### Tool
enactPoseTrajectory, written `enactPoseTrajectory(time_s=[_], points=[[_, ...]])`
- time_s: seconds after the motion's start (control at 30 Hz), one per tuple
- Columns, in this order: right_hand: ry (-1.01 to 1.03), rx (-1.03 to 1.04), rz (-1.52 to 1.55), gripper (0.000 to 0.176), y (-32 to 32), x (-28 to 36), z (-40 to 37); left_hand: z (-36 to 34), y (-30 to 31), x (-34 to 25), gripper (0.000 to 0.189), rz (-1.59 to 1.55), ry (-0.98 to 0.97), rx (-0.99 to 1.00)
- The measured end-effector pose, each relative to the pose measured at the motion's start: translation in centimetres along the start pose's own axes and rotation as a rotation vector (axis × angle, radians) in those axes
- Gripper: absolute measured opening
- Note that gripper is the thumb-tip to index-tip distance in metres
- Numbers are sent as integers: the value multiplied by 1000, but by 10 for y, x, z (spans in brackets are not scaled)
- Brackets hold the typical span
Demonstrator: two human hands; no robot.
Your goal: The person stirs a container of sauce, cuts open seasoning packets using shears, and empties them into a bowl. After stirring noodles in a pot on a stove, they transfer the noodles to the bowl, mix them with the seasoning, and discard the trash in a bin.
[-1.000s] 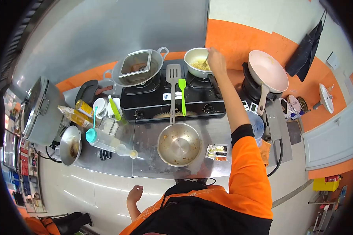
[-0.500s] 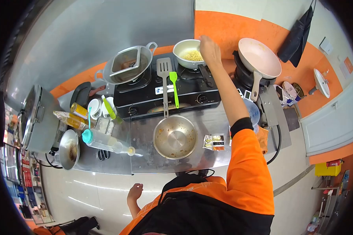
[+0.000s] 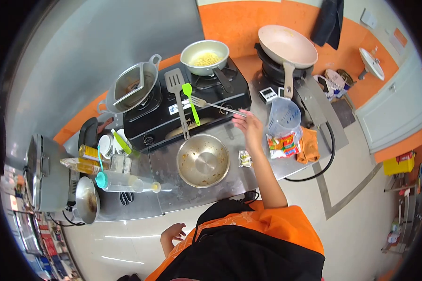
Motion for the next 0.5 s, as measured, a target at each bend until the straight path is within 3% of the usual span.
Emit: enactPoseTrajectory(time_s=[0.17, 0.27, 0.33, 0.5], points=[[6, -30, -79, 36, -11, -72, 70, -5, 5, -8, 35, 33, -71, 43], [38, -61, -171, 34, -17, -86, 106, -17, 6, -4, 34, 174, -258, 36], [36, -164, -239, 26, -22, -82, 116, -25, 8, -4, 37, 101, -129, 5], [145, -250, -466, 25, -18, -70, 121, -23, 8, 7, 40, 41, -104, -38]])
Point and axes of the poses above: each hand's wrist, its own z-axis towards the middle knuckle, its own y-axis out of the back of the hand, x = y × z, the point moved 2 cm from there along z, towards the middle knuckle, and after that the axes turned 4 degrees about y, right-handed, at the moved point
